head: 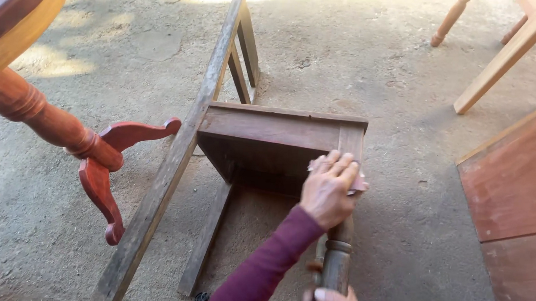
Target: The person sands the top edge and side of a wooden stool using a piece of sandpaper. They hold the stool steady with one hand while rubbing the sandpaper back and forth with the other, focusing on the corners and flat surfaces.
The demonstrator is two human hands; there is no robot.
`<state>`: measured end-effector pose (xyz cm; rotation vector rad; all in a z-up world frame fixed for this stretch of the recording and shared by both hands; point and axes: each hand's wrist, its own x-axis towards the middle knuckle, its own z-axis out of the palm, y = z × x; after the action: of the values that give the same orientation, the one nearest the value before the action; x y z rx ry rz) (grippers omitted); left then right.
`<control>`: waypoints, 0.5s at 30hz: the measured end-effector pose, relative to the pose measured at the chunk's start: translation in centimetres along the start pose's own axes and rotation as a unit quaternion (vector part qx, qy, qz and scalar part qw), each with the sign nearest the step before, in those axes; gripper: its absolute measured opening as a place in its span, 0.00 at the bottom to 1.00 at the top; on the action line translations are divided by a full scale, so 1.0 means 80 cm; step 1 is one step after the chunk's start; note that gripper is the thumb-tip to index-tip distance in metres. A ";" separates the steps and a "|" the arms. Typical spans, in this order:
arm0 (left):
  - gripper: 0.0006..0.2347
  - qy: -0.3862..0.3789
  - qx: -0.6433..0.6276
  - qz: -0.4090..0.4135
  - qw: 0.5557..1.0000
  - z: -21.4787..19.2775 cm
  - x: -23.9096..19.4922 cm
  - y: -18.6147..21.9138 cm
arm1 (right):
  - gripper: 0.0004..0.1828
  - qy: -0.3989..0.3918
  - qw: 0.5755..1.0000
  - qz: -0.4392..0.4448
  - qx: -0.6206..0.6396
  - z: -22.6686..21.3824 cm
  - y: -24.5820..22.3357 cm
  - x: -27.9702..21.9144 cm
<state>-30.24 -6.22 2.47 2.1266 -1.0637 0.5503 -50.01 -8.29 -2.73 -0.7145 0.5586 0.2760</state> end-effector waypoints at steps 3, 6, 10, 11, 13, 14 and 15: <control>0.19 -0.079 0.047 -0.004 0.996 0.031 0.006 0.009 | 0.34 -0.021 0.999 0.033 0.007 -0.076 0.037 0.026; 0.03 -0.199 -0.101 0.063 0.973 0.007 -0.019 0.025 | 0.30 -0.006 0.998 0.048 -0.028 -0.121 0.033 0.046; 0.15 -0.108 -0.233 0.180 0.949 -0.051 -0.012 -0.037 | 0.27 0.020 0.994 0.042 -0.096 -0.149 -0.018 0.038; 0.14 -0.096 -0.109 0.175 0.974 -0.087 -0.001 -0.058 | 0.27 0.055 0.991 0.027 -0.122 -0.132 -0.046 0.022; 0.14 -0.086 0.018 0.160 0.983 -0.146 -0.003 -0.099 | 0.28 0.089 0.984 0.020 -0.151 -0.130 -0.091 0.005; 0.11 -0.054 0.083 0.120 0.988 -0.169 -0.014 -0.120 | 0.29 0.085 0.981 -0.005 -0.173 -0.142 -0.110 0.007; 0.10 -0.022 0.147 0.080 0.986 -0.193 -0.026 -0.140 | 0.29 0.081 0.977 -0.031 -0.194 -0.154 -0.128 0.010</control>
<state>-23.30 11.05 7.21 2.3261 -1.2500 0.7817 -49.82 -24.16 -5.23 -1.1377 0.6451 0.2734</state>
